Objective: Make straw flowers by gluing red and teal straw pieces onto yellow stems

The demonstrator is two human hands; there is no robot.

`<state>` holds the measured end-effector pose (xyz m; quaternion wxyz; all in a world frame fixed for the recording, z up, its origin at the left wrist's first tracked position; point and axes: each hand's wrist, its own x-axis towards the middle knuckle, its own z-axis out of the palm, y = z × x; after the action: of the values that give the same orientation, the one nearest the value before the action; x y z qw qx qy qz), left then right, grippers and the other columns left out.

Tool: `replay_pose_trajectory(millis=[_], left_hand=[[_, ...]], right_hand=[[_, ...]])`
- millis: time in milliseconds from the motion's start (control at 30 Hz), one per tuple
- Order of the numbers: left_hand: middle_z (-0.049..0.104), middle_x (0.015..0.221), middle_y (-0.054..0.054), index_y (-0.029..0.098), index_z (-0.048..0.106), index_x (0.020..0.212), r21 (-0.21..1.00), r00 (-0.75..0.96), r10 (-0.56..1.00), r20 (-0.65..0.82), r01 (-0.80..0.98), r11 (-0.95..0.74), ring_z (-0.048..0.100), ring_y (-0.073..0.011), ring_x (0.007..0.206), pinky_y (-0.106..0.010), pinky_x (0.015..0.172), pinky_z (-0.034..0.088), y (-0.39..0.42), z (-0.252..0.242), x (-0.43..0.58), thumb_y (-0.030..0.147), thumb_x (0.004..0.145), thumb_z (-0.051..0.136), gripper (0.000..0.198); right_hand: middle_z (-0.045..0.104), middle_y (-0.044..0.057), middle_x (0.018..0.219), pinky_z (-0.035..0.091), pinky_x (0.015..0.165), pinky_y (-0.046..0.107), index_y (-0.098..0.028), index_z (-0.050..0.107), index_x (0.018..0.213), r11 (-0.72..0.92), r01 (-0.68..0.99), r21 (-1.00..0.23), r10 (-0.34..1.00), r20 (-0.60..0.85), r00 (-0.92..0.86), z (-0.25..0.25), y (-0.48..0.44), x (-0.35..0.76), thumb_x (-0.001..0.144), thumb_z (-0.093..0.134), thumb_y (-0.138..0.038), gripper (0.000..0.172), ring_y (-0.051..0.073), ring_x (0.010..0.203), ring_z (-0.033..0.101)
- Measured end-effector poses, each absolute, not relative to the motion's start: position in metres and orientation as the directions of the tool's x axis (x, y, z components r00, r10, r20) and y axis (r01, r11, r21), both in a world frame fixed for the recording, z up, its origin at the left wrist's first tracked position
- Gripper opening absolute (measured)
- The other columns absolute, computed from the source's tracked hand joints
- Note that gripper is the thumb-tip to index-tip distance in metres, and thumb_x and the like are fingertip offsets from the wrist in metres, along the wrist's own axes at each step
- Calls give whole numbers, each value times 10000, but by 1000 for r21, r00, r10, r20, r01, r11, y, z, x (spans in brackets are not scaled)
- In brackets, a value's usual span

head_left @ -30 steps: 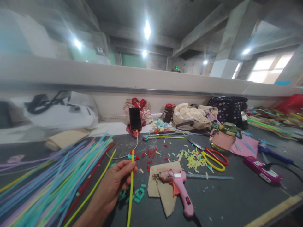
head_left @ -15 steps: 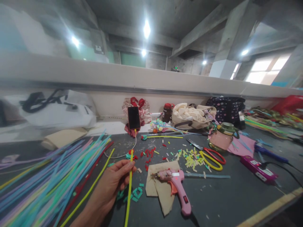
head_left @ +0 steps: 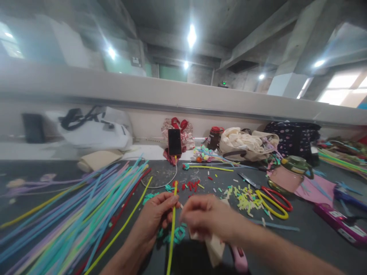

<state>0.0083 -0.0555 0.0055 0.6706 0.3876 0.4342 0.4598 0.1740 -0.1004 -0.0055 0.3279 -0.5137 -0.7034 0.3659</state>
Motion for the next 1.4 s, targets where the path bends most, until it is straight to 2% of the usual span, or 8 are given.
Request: replay_pose_trajectory(millis=[100,167,500,733,900,1033,1267,1400], left_hand=[[559,489,31,129,562,606,925,203,949,-241,-250,288,366,-8,321,-102,299,230,-57,4,12,332,633,656,225],[534,450,41,127,561,595,930,190,953,-236,-240,278,340,-6,304,-100,288,211,-58,4,14,337,642,644,230],[519,394,49,133,585,607,918,236,927,-290,-204,339,322,-3,267,-103,274,204,-54,2,10,350,672,621,229],[497,367,59,137,580,607,913,260,919,-295,-208,352,321,5,263,-89,279,195,-54,0,10,339,707,597,226],[499,345,53,139,578,605,909,272,916,-294,-218,356,309,1,237,-96,264,175,-55,1,10,332,710,590,220],[498,344,51,134,579,601,904,279,915,-291,-232,359,304,4,234,-95,266,172,-56,2,11,330,705,592,223],[498,351,53,133,575,601,897,283,917,-282,-262,356,314,3,242,-92,269,184,-57,3,10,321,711,593,219],[487,346,56,135,571,595,893,299,918,-262,-285,348,317,0,250,-94,274,198,-58,3,9,325,714,592,225]], right_hand=[[613,-11,659,383,576,221,-156,630,757,395,744,-538,909,112,-402,32,-40,202,761,491,-116,145,117,627,552],[639,7,700,358,593,224,-166,651,749,435,777,-456,894,116,-433,36,-17,211,718,499,-97,169,132,656,553],[640,41,774,276,531,235,-196,668,751,543,787,-292,826,17,-564,-1,8,186,671,526,-181,164,163,657,538],[584,25,699,289,541,225,-165,614,723,459,750,-477,867,53,-496,5,8,188,697,493,-171,124,135,621,485],[539,-32,637,342,514,179,-160,559,767,319,584,-746,881,6,-474,11,-1,189,665,463,-91,157,85,562,475],[508,-51,605,350,484,162,-158,558,763,181,435,-882,882,-50,-469,13,-12,185,638,512,-113,141,63,520,446],[450,-83,459,276,356,137,-169,574,695,-116,263,-958,875,-224,-429,23,-32,175,655,554,-174,45,33,362,364],[475,-64,461,290,362,125,-148,599,627,-75,234,-969,867,-179,-464,29,-37,172,695,536,-199,106,29,376,386]])
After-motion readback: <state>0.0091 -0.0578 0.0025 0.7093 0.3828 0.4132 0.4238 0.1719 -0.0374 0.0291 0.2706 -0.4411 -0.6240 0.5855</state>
